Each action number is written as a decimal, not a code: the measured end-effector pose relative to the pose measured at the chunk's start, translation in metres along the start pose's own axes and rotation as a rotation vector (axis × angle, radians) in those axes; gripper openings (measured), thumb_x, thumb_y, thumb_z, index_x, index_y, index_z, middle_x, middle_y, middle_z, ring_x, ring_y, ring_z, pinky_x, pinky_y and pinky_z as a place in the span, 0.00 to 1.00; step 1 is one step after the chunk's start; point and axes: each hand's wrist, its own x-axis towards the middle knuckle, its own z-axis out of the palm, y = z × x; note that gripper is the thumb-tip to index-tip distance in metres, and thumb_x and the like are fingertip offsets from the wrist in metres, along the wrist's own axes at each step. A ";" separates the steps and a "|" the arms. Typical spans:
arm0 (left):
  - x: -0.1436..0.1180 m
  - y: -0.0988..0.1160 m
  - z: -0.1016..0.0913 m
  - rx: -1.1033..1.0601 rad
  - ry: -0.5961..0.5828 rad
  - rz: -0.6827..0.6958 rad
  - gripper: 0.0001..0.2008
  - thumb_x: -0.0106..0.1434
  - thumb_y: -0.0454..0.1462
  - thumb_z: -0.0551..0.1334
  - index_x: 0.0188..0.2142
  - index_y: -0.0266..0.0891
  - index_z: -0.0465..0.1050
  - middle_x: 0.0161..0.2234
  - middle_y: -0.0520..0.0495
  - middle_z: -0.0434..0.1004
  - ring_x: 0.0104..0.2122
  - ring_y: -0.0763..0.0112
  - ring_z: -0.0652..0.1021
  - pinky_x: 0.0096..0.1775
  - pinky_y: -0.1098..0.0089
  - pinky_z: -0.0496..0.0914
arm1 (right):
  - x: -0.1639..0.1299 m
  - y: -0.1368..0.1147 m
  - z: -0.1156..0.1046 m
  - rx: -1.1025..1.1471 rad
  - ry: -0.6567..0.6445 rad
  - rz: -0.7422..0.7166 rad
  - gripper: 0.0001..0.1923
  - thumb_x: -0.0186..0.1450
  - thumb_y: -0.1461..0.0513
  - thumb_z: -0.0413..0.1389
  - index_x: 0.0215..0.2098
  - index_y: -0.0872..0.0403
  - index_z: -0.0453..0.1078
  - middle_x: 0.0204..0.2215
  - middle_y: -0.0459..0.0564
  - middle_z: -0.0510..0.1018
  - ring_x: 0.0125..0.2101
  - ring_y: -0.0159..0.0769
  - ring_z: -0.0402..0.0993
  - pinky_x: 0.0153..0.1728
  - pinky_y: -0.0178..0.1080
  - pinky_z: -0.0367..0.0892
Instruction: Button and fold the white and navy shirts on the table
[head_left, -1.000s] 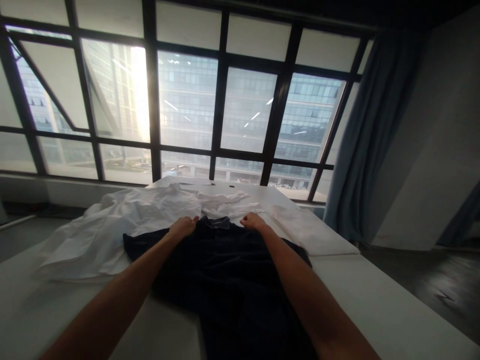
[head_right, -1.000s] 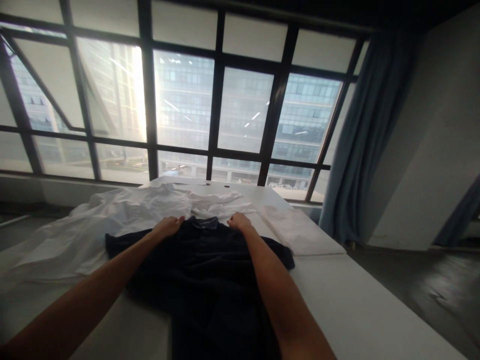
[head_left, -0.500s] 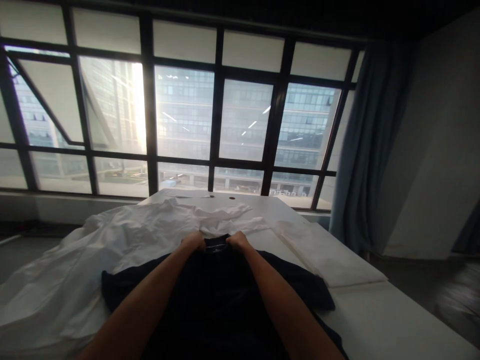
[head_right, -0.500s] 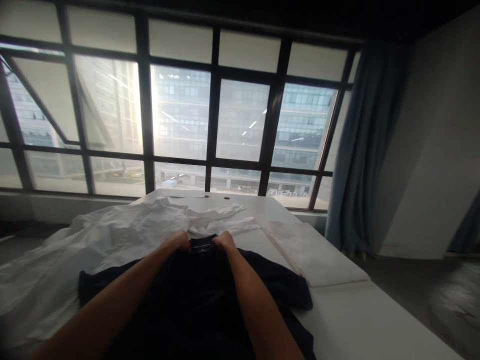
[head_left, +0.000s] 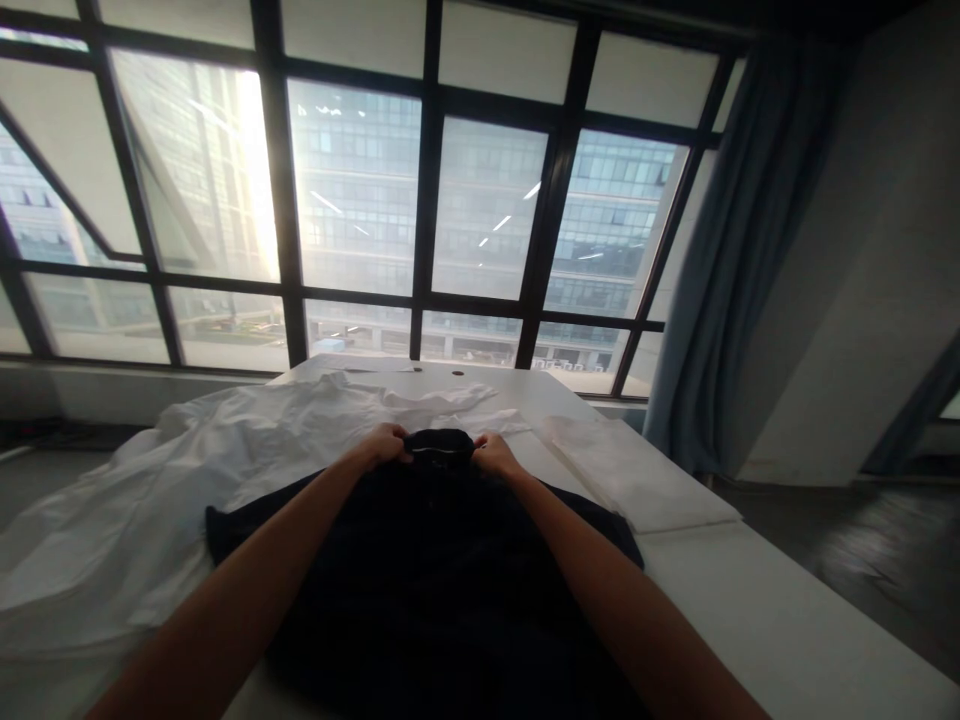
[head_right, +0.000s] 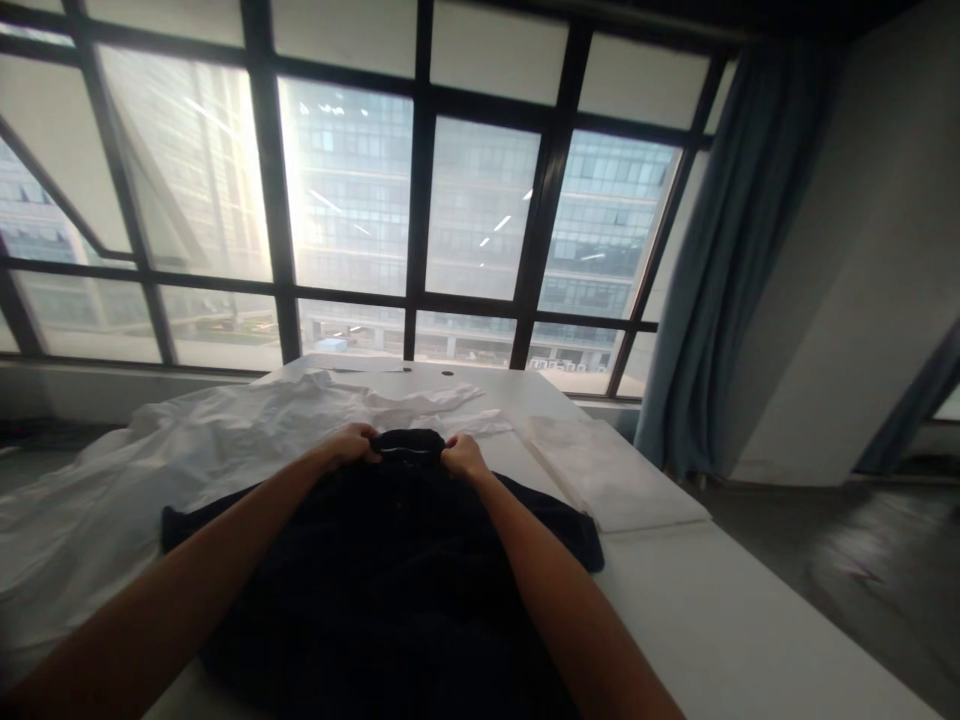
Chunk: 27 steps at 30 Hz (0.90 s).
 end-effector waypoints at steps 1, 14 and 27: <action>-0.006 0.005 -0.001 -0.069 -0.045 -0.014 0.15 0.43 0.34 0.71 0.34 0.38 0.76 0.22 0.56 0.72 0.22 0.75 0.70 0.22 0.77 0.62 | -0.002 -0.001 -0.003 0.041 -0.043 0.016 0.08 0.50 0.70 0.56 0.29 0.56 0.67 0.20 0.42 0.69 0.18 0.29 0.65 0.19 0.30 0.60; -0.028 0.015 -0.018 0.163 0.002 -0.011 0.13 0.44 0.41 0.72 0.26 0.37 0.75 0.20 0.52 0.69 0.25 0.71 0.71 0.25 0.74 0.62 | -0.028 -0.010 -0.031 -0.092 -0.147 -0.109 0.06 0.57 0.66 0.56 0.25 0.54 0.63 0.18 0.43 0.69 0.22 0.32 0.70 0.25 0.32 0.65; 0.015 0.044 -0.030 0.379 0.310 0.065 0.08 0.53 0.33 0.60 0.32 0.33 0.77 0.27 0.41 0.79 0.34 0.60 0.80 0.36 0.70 0.71 | 0.021 -0.046 -0.016 -0.079 -0.051 -0.041 0.07 0.61 0.64 0.51 0.33 0.57 0.70 0.24 0.50 0.77 0.25 0.36 0.74 0.28 0.34 0.67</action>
